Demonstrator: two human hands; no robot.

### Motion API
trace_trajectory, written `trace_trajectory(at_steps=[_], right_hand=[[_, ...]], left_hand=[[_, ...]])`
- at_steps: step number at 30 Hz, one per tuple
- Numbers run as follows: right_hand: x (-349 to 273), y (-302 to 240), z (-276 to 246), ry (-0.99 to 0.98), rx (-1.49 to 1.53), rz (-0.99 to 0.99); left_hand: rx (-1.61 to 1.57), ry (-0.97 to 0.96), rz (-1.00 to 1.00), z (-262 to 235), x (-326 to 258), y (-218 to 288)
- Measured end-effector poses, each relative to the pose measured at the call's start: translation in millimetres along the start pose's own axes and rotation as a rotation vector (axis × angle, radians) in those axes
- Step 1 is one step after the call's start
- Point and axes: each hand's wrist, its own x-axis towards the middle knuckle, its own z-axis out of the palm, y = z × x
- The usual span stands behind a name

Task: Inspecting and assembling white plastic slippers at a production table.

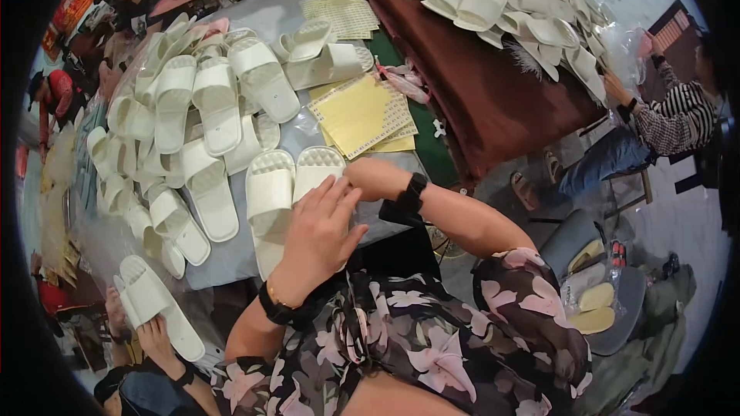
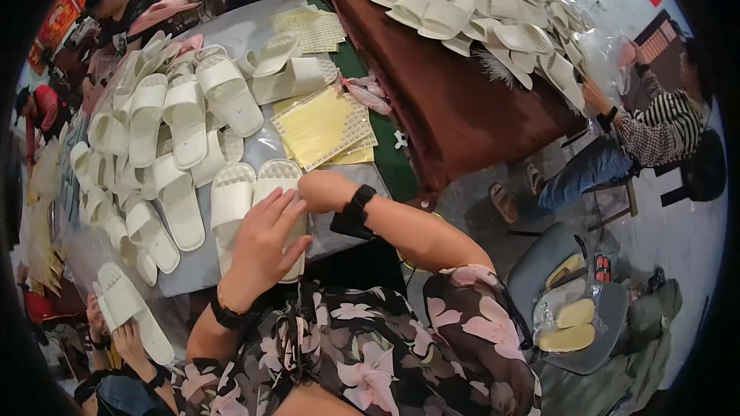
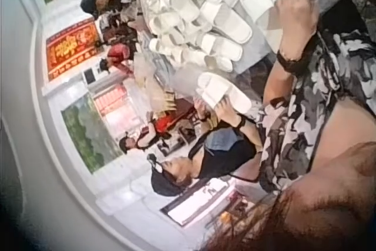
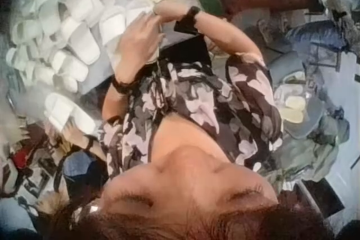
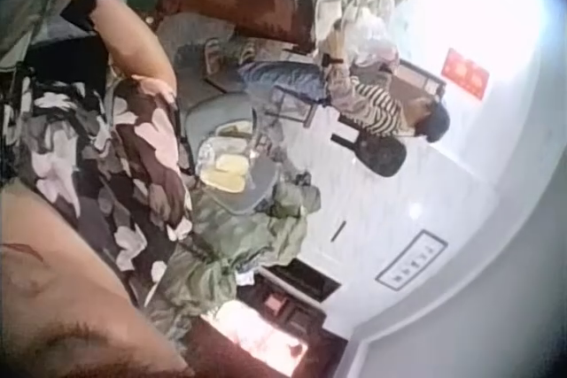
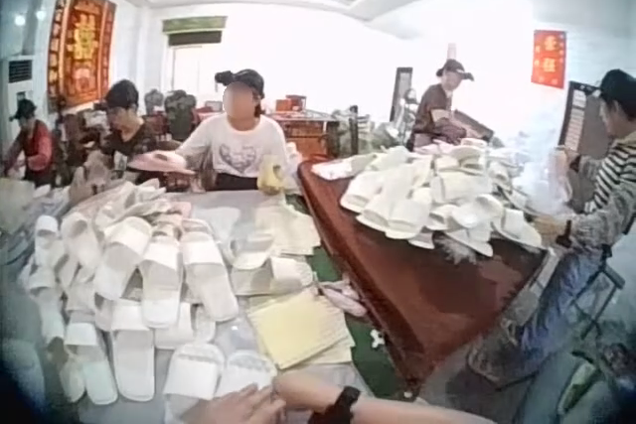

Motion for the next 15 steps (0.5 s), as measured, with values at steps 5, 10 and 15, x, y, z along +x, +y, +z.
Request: trace_trajectory(at_steps=[5,10,15], right_hand=[[12,8,1,0.079,0.12,-0.123],[44,-16,3,-0.147,-0.123,0.26],[31,-9,12,-0.201,-0.412,0.202]], left_hand=[[0.001,0.054,0.145,12,29,22],[-0.049,0.137,0.28,26,41,27],[-0.127,0.217,0.389,63,50,21]])
